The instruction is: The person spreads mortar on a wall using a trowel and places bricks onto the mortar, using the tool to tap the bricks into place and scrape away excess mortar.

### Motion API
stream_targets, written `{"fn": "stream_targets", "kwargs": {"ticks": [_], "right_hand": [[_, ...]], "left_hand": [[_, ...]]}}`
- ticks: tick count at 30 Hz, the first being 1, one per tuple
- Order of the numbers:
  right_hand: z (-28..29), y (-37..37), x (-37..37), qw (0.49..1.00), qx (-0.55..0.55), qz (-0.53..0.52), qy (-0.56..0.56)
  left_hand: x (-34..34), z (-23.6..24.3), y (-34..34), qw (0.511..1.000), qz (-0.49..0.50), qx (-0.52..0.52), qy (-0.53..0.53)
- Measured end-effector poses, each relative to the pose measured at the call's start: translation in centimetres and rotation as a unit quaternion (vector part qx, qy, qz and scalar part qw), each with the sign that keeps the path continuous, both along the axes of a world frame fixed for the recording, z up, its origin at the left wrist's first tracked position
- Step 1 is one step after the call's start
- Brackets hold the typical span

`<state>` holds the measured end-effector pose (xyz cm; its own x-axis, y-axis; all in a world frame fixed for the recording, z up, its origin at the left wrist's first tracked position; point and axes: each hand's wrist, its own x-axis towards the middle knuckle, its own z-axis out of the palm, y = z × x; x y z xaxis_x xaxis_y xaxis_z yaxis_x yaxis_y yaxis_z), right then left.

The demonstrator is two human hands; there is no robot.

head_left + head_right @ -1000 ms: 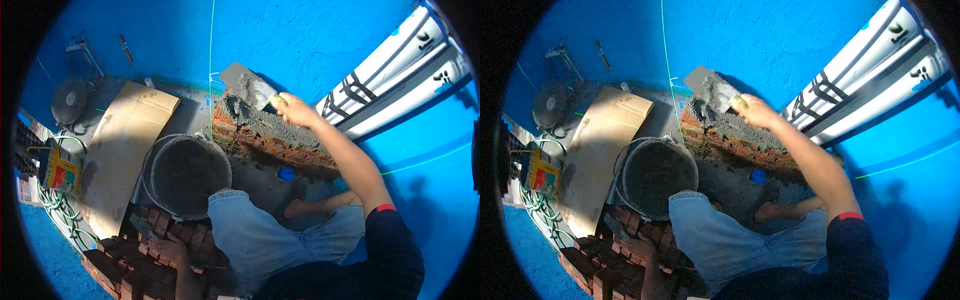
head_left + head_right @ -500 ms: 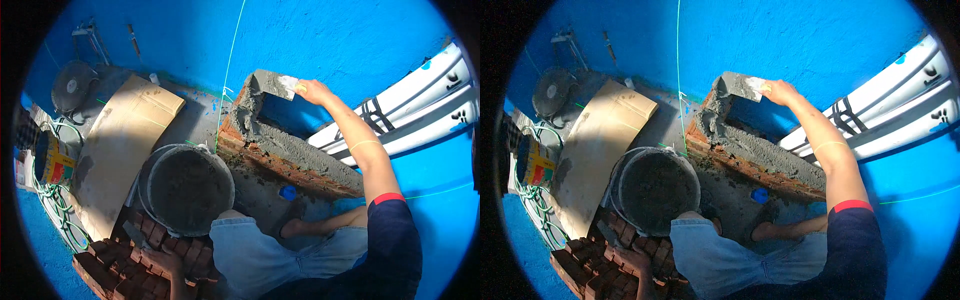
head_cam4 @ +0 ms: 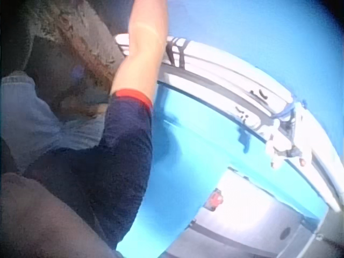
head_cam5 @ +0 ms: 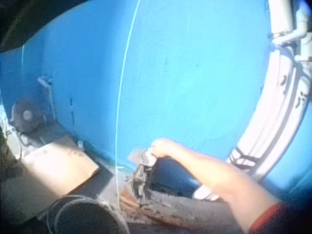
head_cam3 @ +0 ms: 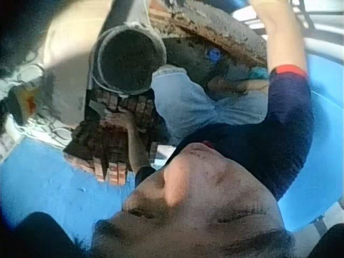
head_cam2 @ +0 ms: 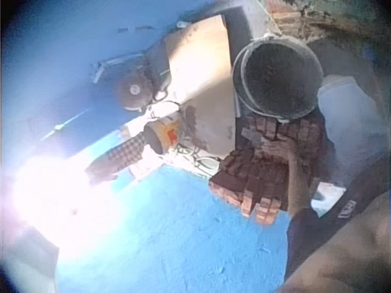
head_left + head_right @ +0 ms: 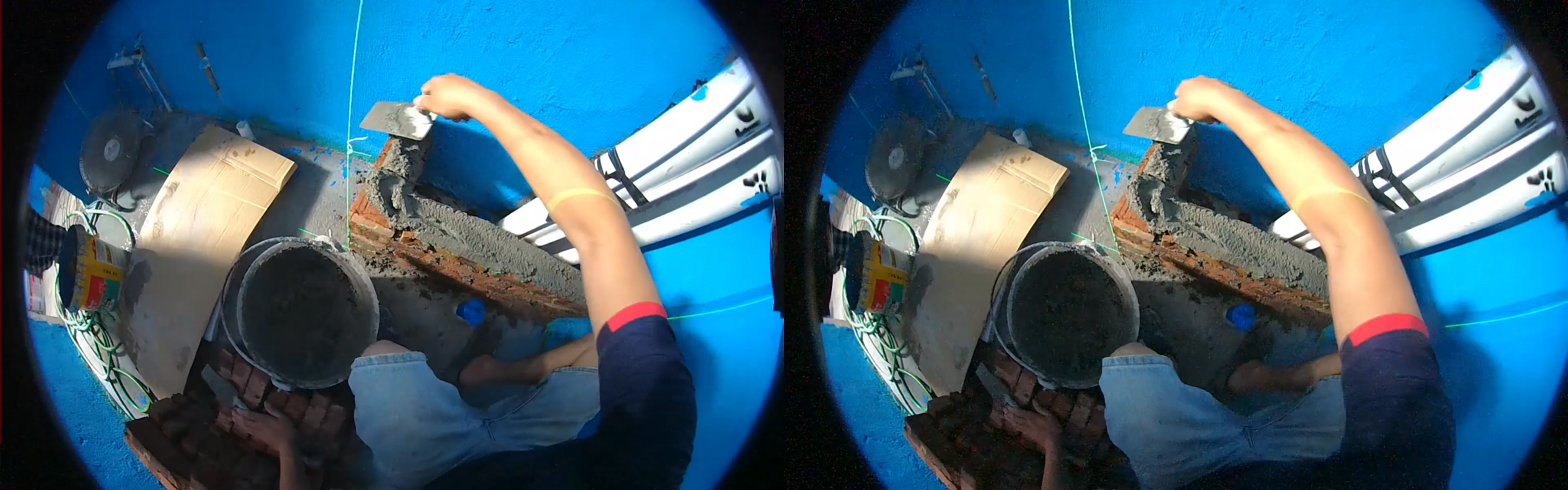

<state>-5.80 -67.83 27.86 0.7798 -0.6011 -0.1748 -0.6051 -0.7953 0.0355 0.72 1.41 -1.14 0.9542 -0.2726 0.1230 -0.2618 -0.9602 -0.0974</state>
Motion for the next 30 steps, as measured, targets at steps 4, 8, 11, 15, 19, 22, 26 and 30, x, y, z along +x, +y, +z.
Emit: {"fn": "stream_targets", "kwargs": {"ticks": [4, 8, 11, 15, 19, 22, 26, 30], "right_hand": [[1.5, 1.0, 2.1, 0.978, 0.07, -0.155, 0.12], [1.1, 1.9, -3.1, 0.96, 0.199, -0.177, 0.082], [3.3, 5.1, -6.1, 0.935, 0.307, -0.179, -0.008], [2.7, 3.8, -7.7, 0.962, 0.177, -0.196, -0.075], [0.7, 0.7, -8.2, 0.912, 0.253, -0.314, -0.069], [-0.4, 2.1, -8.9, 0.897, 0.313, -0.301, -0.081], [-0.2, 6.2, -9.5, 0.894, 0.345, -0.271, -0.085], [0.6, 10.6, -10.3, 0.894, 0.363, -0.256, -0.062]], "left_hand": [[0.1, 0.4, -0.2, 0.999, 0.02, -0.004, 0.025], [-0.6, 0.7, -0.6, 1.0, 0.002, -0.001, 0.006], [-0.5, 0.2, 0.4, 1.0, 0.024, -0.006, 0.015], [-0.5, 0.2, 0.1, 1.0, -0.005, -0.007, 0.009], [0.1, -0.9, 0.3, 0.998, 0.031, 0.001, 0.049], [-0.4, -0.2, -0.2, 0.998, 0.025, -0.012, 0.053], [-0.4, 0.3, 0.3, 0.999, -0.014, -0.032, 0.009], [-0.3, 0.4, -0.1, 0.999, -0.026, 0.007, -0.035]]}}
